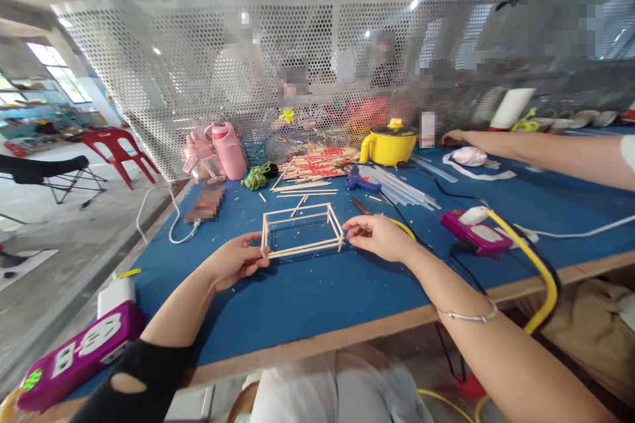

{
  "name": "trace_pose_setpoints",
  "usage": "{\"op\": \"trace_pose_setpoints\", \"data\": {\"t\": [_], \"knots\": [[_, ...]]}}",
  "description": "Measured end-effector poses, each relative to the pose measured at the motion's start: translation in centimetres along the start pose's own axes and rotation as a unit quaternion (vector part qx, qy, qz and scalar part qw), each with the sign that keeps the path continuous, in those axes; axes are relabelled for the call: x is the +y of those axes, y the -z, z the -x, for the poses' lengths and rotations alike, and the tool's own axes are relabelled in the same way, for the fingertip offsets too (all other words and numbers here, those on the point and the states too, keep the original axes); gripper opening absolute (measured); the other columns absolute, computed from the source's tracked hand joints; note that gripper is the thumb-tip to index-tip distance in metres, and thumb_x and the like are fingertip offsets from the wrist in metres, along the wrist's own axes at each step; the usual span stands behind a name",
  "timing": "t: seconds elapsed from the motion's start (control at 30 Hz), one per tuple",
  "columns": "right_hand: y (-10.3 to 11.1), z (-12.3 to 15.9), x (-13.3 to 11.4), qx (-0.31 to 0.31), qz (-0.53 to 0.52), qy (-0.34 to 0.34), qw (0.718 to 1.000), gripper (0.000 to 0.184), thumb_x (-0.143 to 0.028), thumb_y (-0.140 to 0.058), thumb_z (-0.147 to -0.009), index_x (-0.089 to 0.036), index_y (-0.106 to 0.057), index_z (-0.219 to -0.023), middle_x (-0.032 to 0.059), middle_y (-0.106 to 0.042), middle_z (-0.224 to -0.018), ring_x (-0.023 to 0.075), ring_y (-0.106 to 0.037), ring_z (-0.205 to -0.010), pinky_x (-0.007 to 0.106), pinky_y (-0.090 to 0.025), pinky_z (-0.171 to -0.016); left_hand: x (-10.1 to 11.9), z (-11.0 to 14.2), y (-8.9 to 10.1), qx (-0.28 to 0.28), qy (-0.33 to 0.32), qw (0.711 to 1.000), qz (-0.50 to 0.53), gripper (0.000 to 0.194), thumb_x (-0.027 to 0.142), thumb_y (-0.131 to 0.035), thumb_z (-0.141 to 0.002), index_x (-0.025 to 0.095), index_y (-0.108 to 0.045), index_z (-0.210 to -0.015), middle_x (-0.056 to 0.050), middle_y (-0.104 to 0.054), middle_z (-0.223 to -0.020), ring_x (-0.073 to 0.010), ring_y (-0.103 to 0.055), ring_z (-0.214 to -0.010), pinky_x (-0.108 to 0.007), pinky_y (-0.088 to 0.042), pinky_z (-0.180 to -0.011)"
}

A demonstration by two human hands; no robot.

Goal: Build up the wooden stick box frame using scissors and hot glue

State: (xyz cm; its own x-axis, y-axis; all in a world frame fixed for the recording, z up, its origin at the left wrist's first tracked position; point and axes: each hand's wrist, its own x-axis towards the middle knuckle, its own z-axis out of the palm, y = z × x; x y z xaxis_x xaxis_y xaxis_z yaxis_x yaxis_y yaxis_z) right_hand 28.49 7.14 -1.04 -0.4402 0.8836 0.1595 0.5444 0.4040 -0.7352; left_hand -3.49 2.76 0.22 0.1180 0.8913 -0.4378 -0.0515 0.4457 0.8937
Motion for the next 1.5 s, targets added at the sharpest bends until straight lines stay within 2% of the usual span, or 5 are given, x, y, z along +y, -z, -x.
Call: {"op": "trace_pose_setpoints", "data": {"t": [0.37, 0.87, 1.17, 1.33, 1.5], "knots": [[-0.4, -0.1, -1.3, -0.019, -0.004, 0.009, 1.000, 0.016, -0.034, -0.059, -0.078, -0.022, -0.069, -0.076, -0.0006, -0.072, -0.074, 0.0164, -0.063, -0.070, 0.026, -0.044, -0.068, -0.1, -0.1, 0.2, 0.005, -0.011, 1.000, 0.006, 0.048, 0.008, -0.067, -0.076, 0.012, -0.050, -0.121, -0.002, -0.067, -0.067, -0.0075, -0.063, -0.048, -0.010, -0.049, -0.041], [-0.7, -0.5, -1.4, -0.040, -0.028, 0.010, 0.999, 0.021, -0.036, -0.058, -0.077, -0.016, -0.065, -0.075, -0.0018, -0.061, -0.063, 0.0113, -0.050, -0.058, 0.024, -0.038, -0.058, -0.3, 0.2, 0.2, 0.023, -0.032, 0.999, 0.016, 0.049, 0.013, -0.069, -0.076, 0.011, -0.050, -0.121, -0.003, -0.066, -0.065, -0.0068, -0.061, -0.049, -0.010, -0.050, -0.044], [-0.8, -0.7, -1.6, -0.054, -0.053, 0.006, 0.997, 0.019, -0.033, -0.059, -0.077, -0.016, -0.065, -0.081, 0.0011, -0.068, -0.070, 0.0132, -0.057, -0.062, 0.025, -0.041, -0.060, -0.5, 0.1, 0.1, 0.043, -0.033, 0.998, 0.014, 0.054, 0.012, -0.069, -0.075, 0.011, -0.047, -0.124, -0.002, -0.066, -0.061, -0.0059, -0.059, -0.045, -0.009, -0.049, -0.043], [-0.7, -1.0, -1.5, -0.070, -0.055, 0.005, 0.996, 0.018, -0.032, -0.059, -0.076, -0.016, -0.067, -0.076, 0.0023, -0.070, -0.071, 0.0145, -0.060, -0.063, 0.025, -0.043, -0.061, -0.6, -0.1, 0.1, 0.045, -0.035, 0.998, 0.024, 0.047, 0.011, -0.070, -0.074, 0.012, -0.052, -0.117, -0.002, -0.066, -0.064, -0.0071, -0.063, -0.051, -0.009, -0.050, -0.045], [-0.3, -1.2, -1.5, -0.082, -0.049, -0.001, 0.995, 0.019, -0.030, -0.058, -0.075, -0.016, -0.069, -0.082, 0.0028, -0.072, -0.071, 0.0158, -0.063, -0.065, 0.025, -0.045, -0.063, -0.8, -0.3, 0.1, 0.047, -0.039, 0.998, 0.034, 0.043, 0.009, -0.071, -0.072, 0.013, -0.056, -0.111, -0.002, -0.066, -0.068, -0.0075, -0.064, -0.052, -0.010, -0.051, -0.045]]}}
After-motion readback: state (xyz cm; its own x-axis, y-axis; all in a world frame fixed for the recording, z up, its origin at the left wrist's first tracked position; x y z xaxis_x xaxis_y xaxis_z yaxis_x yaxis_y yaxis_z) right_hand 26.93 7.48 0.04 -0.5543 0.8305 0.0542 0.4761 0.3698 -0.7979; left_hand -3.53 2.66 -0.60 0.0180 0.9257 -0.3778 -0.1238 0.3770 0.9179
